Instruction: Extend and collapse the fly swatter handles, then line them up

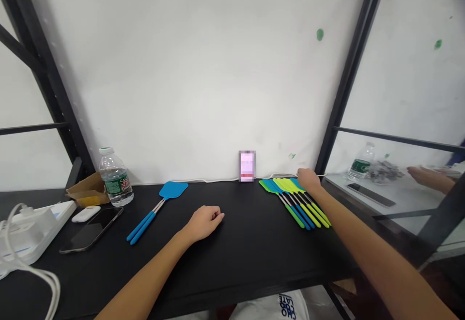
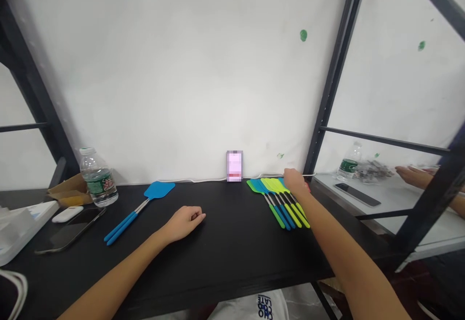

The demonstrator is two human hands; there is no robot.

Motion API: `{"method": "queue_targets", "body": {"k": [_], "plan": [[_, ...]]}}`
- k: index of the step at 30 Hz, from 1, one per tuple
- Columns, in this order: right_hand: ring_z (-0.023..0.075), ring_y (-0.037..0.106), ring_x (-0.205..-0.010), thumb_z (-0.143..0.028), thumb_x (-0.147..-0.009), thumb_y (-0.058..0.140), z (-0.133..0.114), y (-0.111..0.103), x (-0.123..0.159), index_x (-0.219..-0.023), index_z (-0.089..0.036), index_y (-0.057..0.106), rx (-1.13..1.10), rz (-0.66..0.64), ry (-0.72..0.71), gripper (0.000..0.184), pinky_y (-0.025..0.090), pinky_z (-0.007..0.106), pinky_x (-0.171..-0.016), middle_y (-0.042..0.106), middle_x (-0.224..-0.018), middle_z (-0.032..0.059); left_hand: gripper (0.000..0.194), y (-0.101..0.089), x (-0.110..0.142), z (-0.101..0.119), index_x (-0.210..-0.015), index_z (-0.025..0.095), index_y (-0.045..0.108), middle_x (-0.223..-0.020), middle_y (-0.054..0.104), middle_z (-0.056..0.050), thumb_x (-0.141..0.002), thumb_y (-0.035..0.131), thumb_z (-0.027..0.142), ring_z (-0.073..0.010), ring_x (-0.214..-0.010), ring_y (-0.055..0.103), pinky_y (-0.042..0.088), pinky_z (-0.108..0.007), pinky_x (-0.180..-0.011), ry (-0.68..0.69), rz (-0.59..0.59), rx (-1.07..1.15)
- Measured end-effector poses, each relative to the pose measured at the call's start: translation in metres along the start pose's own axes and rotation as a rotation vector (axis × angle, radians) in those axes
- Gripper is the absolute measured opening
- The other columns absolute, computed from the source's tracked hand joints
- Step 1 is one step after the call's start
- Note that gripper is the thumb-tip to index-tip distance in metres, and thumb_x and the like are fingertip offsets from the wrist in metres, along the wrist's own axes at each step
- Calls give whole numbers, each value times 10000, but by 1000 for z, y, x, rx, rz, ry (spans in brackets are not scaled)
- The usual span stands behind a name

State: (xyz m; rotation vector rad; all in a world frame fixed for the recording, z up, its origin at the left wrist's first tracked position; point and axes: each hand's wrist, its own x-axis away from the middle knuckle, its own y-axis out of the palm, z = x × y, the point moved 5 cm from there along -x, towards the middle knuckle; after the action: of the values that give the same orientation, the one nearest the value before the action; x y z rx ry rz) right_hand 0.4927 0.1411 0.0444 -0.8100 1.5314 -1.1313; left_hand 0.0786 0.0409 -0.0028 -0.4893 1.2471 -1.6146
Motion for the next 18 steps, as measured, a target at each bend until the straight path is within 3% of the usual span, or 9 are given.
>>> {"method": "queue_targets", "body": {"k": [3,5,7,10,12,15,18], "plan": [[227,614,-930,-291,-958,383,-31,-20,24,-1063,-157,672,-142,178,-38,335,387,279,-748,678,-1014,148,368,1,2,0,-645,194,476,-588,508,24,-888,400,460,-122,-571,457,282,-249,-552,12,14,16],[207,615,-885,-314,-949,390,-65,-31,45,-1051,-183,682,-255,194,-110,336,380,261,-717,695,-969,114,326,1,4,1,-736,204,521,-604,514,30,-892,403,465,-122,-576,474,309,-246,-554,9,41,54],[186,615,-809,-306,-917,448,-110,-35,71,-948,-191,713,-351,70,-276,291,374,251,-688,706,-900,87,294,-2,7,2,-923,214,551,-696,547,27,-882,430,480,-121,-596,495,353,-244,-570,-6,118,86],[165,605,-723,-296,-848,553,-175,-30,113,-821,-200,731,-468,-148,-552,204,367,241,-645,701,-786,51,471,-11,13,7,-1228,237,460,-995,567,-19,-842,504,503,-121,-673,538,426,-258,-633,0,256,70],[152,603,-701,-316,-841,571,-209,-24,138,-813,-209,730,-584,-231,-689,193,370,232,-627,695,-762,29,512,-13,15,12,-1297,266,422,-1134,534,-41,-850,500,503,-134,-755,566,449,-268,-680,47,264,27],[140,597,-695,-313,-866,546,-238,-16,158,-802,-200,718,-700,-237,-780,215,378,226,-632,686,-746,21,322,-10,14,15,-1102,252,563,-1026,587,-36,-931,365,439,-160,-831,580,435,-272,-709,123,158,-71],[128,595,-683,-390,-908,491,-236,-12,151,-911,-202,693,-783,-240,-760,276,384,215,-614,682,-766,16,366,-4,10,11,-840,216,578,-826,620,-28,-967,267,359,-170,-787,582,398,-272,-683,112,61,-165]]}}
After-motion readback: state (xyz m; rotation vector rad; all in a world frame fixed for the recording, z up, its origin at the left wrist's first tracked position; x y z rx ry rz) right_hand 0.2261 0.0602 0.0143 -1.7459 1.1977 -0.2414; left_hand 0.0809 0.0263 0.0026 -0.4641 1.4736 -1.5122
